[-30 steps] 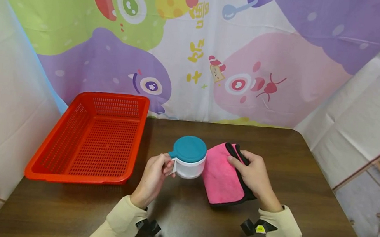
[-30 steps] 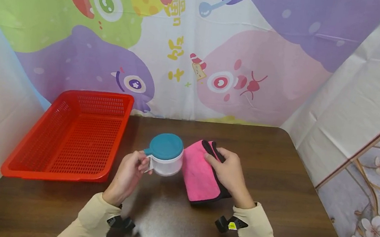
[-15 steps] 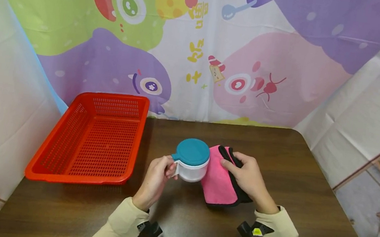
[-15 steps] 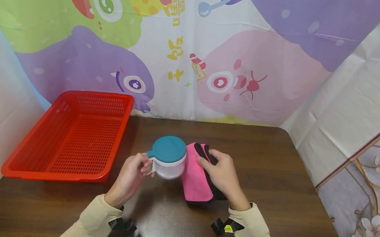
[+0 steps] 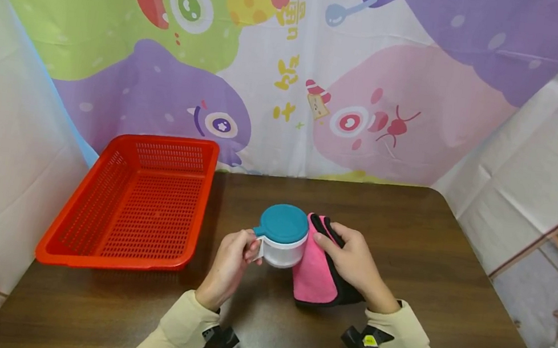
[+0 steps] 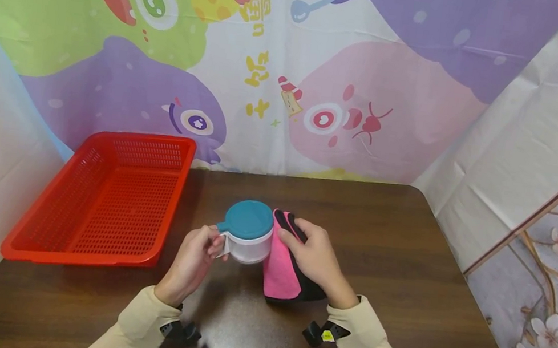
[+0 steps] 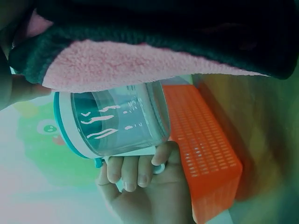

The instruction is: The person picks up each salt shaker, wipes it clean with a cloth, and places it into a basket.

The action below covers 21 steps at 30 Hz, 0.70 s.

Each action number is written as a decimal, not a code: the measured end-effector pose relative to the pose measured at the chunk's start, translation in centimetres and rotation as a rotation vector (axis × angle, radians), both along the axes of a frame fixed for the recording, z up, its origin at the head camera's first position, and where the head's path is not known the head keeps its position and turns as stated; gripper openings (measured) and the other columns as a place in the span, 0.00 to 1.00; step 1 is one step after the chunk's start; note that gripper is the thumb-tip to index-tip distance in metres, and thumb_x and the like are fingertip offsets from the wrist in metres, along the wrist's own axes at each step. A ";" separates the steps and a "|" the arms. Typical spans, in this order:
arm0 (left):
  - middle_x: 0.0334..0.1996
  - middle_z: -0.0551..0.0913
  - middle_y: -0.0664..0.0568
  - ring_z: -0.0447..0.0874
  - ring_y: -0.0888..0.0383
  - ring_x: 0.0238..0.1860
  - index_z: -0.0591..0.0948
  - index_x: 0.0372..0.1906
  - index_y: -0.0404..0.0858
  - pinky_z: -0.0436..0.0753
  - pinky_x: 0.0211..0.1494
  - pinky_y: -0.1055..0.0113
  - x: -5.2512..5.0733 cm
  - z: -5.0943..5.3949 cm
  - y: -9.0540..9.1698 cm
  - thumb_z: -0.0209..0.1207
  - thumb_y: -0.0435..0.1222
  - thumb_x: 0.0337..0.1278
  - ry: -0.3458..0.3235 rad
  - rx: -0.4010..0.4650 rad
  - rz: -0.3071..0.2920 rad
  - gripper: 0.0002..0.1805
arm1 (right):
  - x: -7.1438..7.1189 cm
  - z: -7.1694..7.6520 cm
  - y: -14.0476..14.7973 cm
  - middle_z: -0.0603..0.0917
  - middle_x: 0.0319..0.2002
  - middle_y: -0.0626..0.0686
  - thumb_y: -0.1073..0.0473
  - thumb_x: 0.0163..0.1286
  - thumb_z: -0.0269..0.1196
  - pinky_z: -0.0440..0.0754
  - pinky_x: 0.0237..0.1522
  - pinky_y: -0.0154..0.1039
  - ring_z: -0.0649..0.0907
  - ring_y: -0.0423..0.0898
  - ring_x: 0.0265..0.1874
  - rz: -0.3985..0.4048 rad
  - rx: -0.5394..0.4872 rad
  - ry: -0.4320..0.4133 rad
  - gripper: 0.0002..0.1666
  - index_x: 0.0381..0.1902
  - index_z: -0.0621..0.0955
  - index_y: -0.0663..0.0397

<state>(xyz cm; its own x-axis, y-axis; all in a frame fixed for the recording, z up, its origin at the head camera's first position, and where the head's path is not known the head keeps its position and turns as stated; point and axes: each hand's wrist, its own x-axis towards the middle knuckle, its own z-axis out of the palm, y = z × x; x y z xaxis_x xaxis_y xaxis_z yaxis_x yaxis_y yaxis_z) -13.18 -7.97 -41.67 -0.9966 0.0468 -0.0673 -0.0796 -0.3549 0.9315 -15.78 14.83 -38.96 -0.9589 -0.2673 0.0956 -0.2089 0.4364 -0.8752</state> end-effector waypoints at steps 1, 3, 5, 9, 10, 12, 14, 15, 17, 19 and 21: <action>0.13 0.61 0.57 0.61 0.60 0.19 0.64 0.18 0.38 0.72 0.31 0.67 0.0 0.0 0.0 0.39 0.31 0.61 0.001 0.002 0.001 0.15 | 0.0 0.0 -0.1 0.80 0.27 0.56 0.54 0.69 0.60 0.79 0.27 0.33 0.78 0.43 0.24 0.000 0.005 0.008 0.15 0.44 0.80 0.62; 0.14 0.61 0.57 0.61 0.59 0.19 0.64 0.18 0.38 0.72 0.31 0.67 0.0 -0.1 0.0 0.40 0.31 0.62 0.004 0.005 0.003 0.15 | 0.1 -0.1 -0.3 0.80 0.28 0.56 0.54 0.70 0.60 0.79 0.28 0.33 0.77 0.43 0.24 -0.003 0.009 0.022 0.15 0.45 0.80 0.62; 0.14 0.61 0.57 0.61 0.59 0.19 0.64 0.18 0.38 0.72 0.31 0.67 0.0 -0.1 0.0 0.40 0.31 0.62 0.004 0.010 0.008 0.15 | 0.2 -0.1 -0.5 0.80 0.28 0.56 0.54 0.70 0.60 0.79 0.28 0.33 0.77 0.42 0.25 -0.008 0.010 0.031 0.16 0.45 0.80 0.62; 0.14 0.61 0.57 0.60 0.59 0.20 0.64 0.18 0.38 0.72 0.32 0.67 0.0 -0.1 0.0 0.40 0.32 0.62 0.002 0.016 0.013 0.16 | 0.3 -0.1 -0.7 0.79 0.27 0.55 0.54 0.70 0.60 0.79 0.28 0.33 0.77 0.43 0.24 -0.024 0.005 0.038 0.14 0.43 0.79 0.60; 0.14 0.61 0.57 0.60 0.59 0.20 0.64 0.18 0.38 0.72 0.32 0.67 0.0 -0.1 0.0 0.39 0.32 0.63 0.000 0.017 0.015 0.16 | 0.4 -0.1 -0.8 0.79 0.27 0.55 0.54 0.70 0.60 0.79 0.27 0.33 0.77 0.43 0.24 -0.027 0.002 0.042 0.13 0.41 0.79 0.60; 0.15 0.61 0.56 0.60 0.59 0.20 0.64 0.19 0.39 0.72 0.32 0.67 0.0 -0.1 -0.1 0.39 0.32 0.63 0.001 0.019 0.017 0.15 | 0.4 -0.1 -0.9 0.79 0.27 0.55 0.54 0.70 0.60 0.79 0.27 0.33 0.77 0.43 0.23 -0.030 -0.007 0.042 0.12 0.40 0.79 0.59; 0.15 0.61 0.57 0.59 0.59 0.20 0.65 0.19 0.38 0.71 0.32 0.67 0.0 -0.1 0.0 0.39 0.32 0.63 -0.003 0.021 0.022 0.15 | 0.5 -0.1 -1.1 0.78 0.26 0.55 0.55 0.69 0.60 0.79 0.26 0.33 0.77 0.43 0.22 -0.030 -0.022 0.043 0.11 0.38 0.78 0.59; 0.15 0.61 0.56 0.59 0.59 0.20 0.65 0.19 0.38 0.71 0.32 0.67 0.0 -0.2 0.0 0.39 0.32 0.63 -0.007 0.022 0.024 0.15 | 0.6 -0.2 -1.1 0.78 0.26 0.55 0.55 0.69 0.61 0.79 0.26 0.34 0.77 0.43 0.22 -0.028 -0.028 0.041 0.11 0.37 0.78 0.59; 0.15 0.60 0.56 0.58 0.59 0.20 0.65 0.20 0.38 0.71 0.32 0.67 0.0 -0.2 0.0 0.39 0.32 0.63 -0.009 0.025 0.028 0.15 | 0.7 -0.2 -1.3 0.77 0.26 0.55 0.55 0.69 0.61 0.79 0.25 0.34 0.77 0.43 0.22 -0.026 -0.040 0.037 0.11 0.37 0.78 0.59; 0.15 0.60 0.57 0.58 0.58 0.20 0.65 0.20 0.38 0.71 0.32 0.67 0.0 -0.1 0.0 0.39 0.32 0.63 -0.014 0.022 0.032 0.15 | 0.8 -0.2 -1.4 0.76 0.25 0.55 0.56 0.69 0.61 0.78 0.25 0.33 0.76 0.43 0.22 -0.025 -0.046 0.040 0.11 0.36 0.78 0.60; 0.15 0.60 0.56 0.58 0.58 0.20 0.65 0.20 0.37 0.71 0.32 0.67 -0.1 -0.2 0.0 0.39 0.32 0.63 -0.013 0.018 0.035 0.15 | 0.9 -0.3 -1.6 0.76 0.25 0.54 0.56 0.68 0.62 0.77 0.26 0.33 0.76 0.44 0.23 -0.024 -0.047 0.043 0.11 0.35 0.78 0.59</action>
